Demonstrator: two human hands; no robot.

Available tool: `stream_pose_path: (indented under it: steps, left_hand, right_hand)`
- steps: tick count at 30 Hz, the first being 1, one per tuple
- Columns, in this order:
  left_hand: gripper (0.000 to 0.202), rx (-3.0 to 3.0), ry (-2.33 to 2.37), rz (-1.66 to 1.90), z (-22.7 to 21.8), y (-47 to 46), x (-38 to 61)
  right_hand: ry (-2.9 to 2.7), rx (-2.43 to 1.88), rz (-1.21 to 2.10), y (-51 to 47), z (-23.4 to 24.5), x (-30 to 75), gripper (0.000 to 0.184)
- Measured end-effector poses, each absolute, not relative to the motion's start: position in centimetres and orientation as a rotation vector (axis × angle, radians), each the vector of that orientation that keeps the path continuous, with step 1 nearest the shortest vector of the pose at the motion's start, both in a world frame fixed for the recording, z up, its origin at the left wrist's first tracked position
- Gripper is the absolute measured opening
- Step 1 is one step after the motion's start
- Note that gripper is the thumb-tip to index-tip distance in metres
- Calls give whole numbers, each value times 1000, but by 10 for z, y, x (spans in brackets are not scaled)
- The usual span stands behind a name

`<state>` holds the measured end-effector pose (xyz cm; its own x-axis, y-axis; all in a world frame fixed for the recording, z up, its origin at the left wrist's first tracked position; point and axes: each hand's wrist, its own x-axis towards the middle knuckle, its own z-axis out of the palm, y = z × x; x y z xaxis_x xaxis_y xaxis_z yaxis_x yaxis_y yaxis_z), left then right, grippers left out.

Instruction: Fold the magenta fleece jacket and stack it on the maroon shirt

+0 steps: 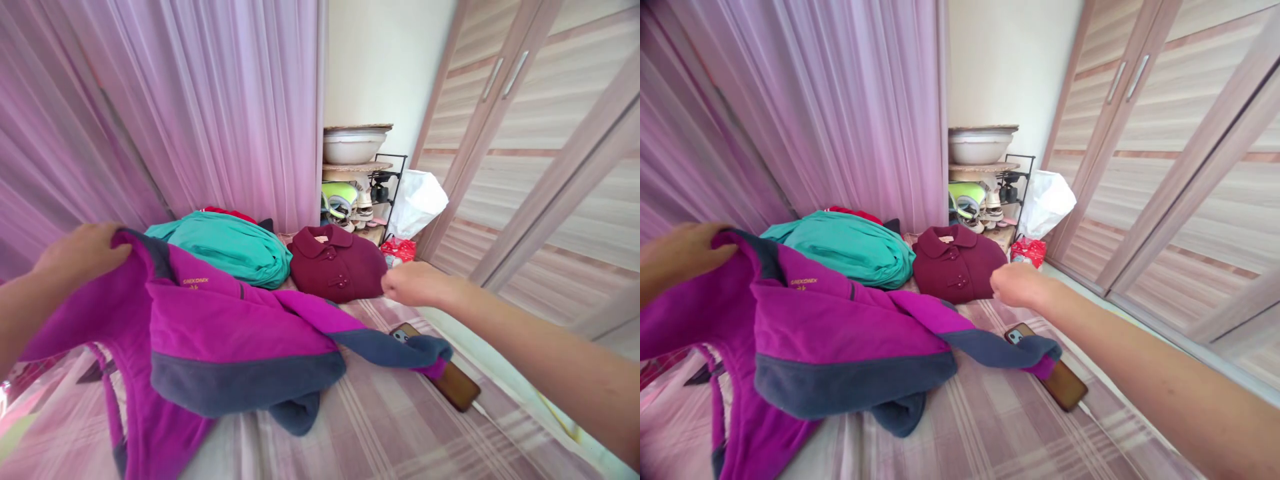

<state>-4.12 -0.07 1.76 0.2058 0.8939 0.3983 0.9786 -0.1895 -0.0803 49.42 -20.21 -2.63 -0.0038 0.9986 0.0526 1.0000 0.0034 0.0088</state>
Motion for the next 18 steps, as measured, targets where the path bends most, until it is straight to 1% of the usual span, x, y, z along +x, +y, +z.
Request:
stream_pose_path:
  steps: [1, 2, 5, 6, 7, 8, 9, 10, 11, 13, 14, 15, 16, 18]
  left_hand:
    - [69, -2166, -1723, -316, 14, -13, -30]
    - [74, -2221, -1618, -318, 7, -25, -21]
    - [71, -2456, -1342, -241, -22, -55, -14]
    - [69, -2519, -1291, -190, -33, -64, -16]
    - [67, -2565, -1262, -143, -43, -72, -18]
    - [66, -2594, -1254, -110, -51, -79, -21]
    - [65, -2613, -1256, -94, -57, -85, -22]
    - [64, -2626, -1260, -95, -61, -90, -23]
    - [63, -2632, -1264, -114, -63, -93, -21]
    - [55, -2632, -1263, -171, -63, -96, -15]
    - [52, -2637, -1263, -187, -62, -96, -12]
    - [50, -2646, -1272, -191, -61, -95, -9]
    - [49, -2657, -1295, -179, -59, -94, -6]
    - [50, -2661, -1392, -136, -55, -92, -2]
  right_hand:
    - [-2290, -2116, -73, -203, -31, 482, 14]
    - [-2399, -2044, -11, -206, -37, 468, 21]
    - [-2598, -1701, 210, -224, -63, 426, 30]
    - [-2635, -1630, 258, -230, -75, 413, 43]
    - [-2629, -1620, 263, -234, -88, 402, 63]
    - [-2612, -1639, 240, -236, -100, 393, 78]
    - [-2598, -1660, 210, -237, -111, 386, 86]
    - [-2588, -1682, 180, -235, -121, 380, 84]
    - [-2595, -1693, 159, -232, -127, 375, 74]
    - [-2652, -1681, 150, -225, -132, 367, 42]
    - [-2680, -1681, 155, -222, -131, 363, 33]
    - [-2695, -1697, 163, -219, -129, 360, 30]
    - [-2699, -1717, 171, -218, -126, 357, 34]
    - [-2680, -1756, 192, -216, -122, 354, 57]
